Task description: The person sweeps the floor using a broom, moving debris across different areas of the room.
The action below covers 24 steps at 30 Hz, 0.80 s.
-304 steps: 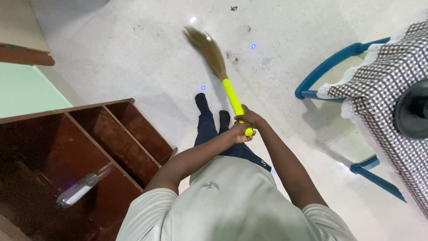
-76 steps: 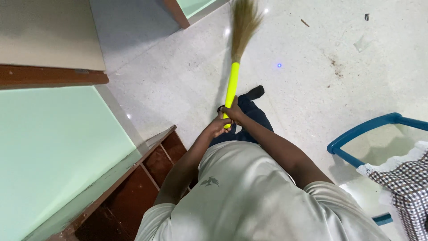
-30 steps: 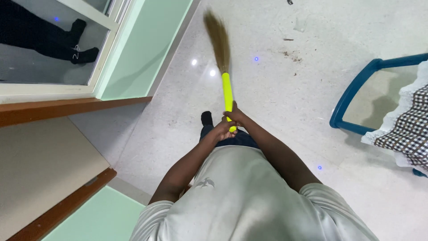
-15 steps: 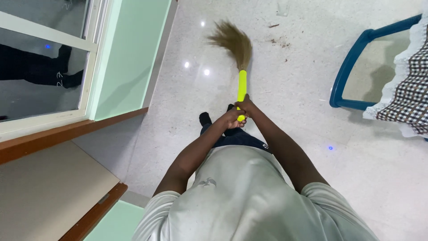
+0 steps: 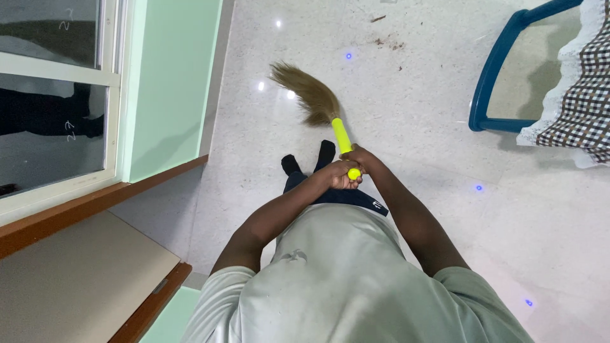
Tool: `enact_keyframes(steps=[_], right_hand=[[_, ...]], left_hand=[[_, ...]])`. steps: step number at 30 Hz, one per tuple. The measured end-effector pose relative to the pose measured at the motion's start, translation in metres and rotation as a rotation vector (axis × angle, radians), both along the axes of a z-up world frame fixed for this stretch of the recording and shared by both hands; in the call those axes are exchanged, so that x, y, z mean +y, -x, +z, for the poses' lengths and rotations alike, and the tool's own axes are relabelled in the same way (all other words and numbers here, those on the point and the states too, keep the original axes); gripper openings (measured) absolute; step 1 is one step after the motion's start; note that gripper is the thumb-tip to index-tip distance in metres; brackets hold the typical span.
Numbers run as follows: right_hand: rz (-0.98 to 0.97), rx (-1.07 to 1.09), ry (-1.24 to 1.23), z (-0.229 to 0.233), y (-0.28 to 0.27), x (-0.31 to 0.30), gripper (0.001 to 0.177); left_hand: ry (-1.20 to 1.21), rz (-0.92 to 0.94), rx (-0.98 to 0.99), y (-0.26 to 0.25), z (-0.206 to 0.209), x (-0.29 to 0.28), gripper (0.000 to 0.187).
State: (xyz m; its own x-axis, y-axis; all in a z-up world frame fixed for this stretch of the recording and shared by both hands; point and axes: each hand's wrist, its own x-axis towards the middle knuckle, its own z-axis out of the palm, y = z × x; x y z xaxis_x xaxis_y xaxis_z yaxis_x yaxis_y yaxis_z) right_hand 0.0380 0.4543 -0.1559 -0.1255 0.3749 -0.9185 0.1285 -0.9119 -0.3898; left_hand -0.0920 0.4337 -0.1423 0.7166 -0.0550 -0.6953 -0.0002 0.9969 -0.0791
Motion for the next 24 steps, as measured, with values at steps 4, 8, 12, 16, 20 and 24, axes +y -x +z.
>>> enact_keyframes(steps=[4,8,12,16,20,24], right_hand=[[-0.118,-0.125,-0.114,0.001,-0.006,0.015,0.068],[-0.342,-0.062,-0.228,0.009,-0.005,0.019,0.075],[-0.713,0.105,-0.364,0.016,-0.009,-0.013,0.090],[-0.874,0.051,-0.400,0.020,-0.005,-0.045,0.091],[-1.005,0.013,-0.280,0.015,-0.014,-0.042,0.071],[-1.134,0.036,-0.029,0.008,-0.019,-0.024,0.050]], left_hand=[[-0.091,-0.052,-0.020,-0.005,0.000,0.025,0.015],[-0.401,-0.194,0.106,0.001,0.017,0.049,0.023],[-0.597,-0.331,0.269,-0.016,0.057,0.045,0.059],[-0.733,-0.507,0.228,-0.020,0.072,0.028,0.071],[-0.748,-0.606,0.250,-0.031,0.062,0.035,0.068],[-0.638,-0.701,0.207,-0.044,0.022,0.060,0.029]])
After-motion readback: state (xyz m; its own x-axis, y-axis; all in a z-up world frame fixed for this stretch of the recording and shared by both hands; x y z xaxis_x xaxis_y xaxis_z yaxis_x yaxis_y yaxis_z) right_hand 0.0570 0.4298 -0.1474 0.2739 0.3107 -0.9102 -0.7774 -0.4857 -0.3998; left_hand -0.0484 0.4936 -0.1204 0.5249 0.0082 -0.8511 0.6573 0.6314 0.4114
